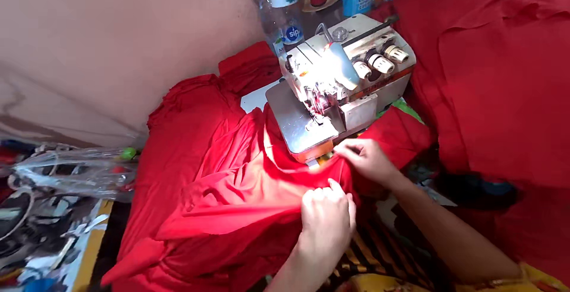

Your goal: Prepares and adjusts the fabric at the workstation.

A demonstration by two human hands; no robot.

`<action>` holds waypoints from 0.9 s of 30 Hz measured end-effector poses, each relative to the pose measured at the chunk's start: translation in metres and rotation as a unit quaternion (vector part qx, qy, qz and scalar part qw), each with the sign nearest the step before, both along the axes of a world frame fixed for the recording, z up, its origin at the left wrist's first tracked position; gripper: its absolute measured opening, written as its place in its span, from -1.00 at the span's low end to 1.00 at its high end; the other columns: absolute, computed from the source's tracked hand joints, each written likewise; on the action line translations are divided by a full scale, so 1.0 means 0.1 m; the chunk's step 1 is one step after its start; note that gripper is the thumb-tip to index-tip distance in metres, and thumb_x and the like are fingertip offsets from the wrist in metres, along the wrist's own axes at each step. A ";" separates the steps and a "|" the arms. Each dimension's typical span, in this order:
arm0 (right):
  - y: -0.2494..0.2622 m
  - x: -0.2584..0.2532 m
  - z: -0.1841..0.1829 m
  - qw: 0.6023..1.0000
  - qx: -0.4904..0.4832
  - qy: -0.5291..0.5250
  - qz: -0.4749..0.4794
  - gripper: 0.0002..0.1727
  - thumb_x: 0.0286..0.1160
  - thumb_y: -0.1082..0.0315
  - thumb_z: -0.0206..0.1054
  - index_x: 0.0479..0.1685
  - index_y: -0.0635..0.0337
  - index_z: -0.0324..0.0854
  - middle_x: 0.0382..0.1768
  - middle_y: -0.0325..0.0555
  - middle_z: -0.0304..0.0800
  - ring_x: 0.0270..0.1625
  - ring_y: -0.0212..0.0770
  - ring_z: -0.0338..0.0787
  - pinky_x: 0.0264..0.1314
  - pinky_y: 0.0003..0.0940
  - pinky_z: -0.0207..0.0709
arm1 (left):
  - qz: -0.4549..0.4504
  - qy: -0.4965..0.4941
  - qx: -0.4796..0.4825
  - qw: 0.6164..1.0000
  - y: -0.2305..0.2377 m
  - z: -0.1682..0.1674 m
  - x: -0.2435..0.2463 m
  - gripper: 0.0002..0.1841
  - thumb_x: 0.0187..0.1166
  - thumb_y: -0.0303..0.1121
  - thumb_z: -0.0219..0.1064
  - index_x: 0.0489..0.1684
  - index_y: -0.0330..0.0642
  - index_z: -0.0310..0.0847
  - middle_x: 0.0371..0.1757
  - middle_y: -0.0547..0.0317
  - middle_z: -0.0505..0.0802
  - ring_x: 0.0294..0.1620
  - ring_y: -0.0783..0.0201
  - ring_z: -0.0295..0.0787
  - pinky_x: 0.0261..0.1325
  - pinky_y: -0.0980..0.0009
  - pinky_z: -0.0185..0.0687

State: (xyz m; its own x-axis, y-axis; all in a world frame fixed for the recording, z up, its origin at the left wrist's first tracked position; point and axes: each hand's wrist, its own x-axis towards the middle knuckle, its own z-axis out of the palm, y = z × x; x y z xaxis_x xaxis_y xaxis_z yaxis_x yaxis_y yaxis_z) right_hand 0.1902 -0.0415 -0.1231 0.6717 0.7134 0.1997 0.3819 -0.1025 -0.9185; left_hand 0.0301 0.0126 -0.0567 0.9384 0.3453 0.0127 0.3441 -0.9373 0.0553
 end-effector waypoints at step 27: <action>0.37 -0.87 2.59 0.810 0.464 0.015 0.360 -0.66 0.66 0.66 0.05 -0.39 0.29 0.72 -0.53 -0.33 0.71 -0.44 -0.61 0.67 -0.26 -0.74 0.59 | 0.275 -0.262 -0.012 0.925 0.79 1.32 -2.77 -0.54 0.22 -0.42 0.47 0.10 -0.52 0.70 -0.09 -0.24 0.88 -0.01 -0.06 0.85 0.12 -0.05 0.68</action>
